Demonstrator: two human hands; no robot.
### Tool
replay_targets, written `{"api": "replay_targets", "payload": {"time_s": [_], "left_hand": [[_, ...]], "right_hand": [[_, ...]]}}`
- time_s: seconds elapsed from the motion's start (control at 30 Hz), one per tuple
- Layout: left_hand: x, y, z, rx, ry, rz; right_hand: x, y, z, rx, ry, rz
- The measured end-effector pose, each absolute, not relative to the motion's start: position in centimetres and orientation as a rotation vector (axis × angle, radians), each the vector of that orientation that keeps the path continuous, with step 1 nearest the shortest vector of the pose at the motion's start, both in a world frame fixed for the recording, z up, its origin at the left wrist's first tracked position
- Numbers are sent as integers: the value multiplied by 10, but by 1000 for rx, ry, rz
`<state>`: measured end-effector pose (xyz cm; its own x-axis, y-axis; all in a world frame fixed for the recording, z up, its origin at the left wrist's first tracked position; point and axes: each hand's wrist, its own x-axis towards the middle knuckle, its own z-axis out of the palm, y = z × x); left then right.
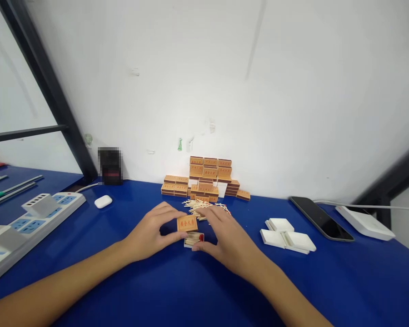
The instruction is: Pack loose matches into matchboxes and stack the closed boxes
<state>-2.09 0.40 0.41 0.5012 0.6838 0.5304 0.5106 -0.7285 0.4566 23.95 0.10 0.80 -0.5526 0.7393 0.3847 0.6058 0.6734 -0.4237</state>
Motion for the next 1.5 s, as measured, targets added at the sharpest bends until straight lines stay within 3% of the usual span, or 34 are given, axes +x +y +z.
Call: {"api": "replay_targets", "payload": {"time_s": [0.23, 0.87, 1.5], "left_hand": [[-34, 20, 6, 2433, 1196, 1099], [-18, 33, -13, 2580, 1274, 815], [-32, 28, -3, 2551, 1273, 1028]], "right_hand": [[252, -1, 14, -1219, -2420, 529], [240, -1, 6, -1088, -2422, 658], [258, 9, 14, -1167, -2181, 358]]}}
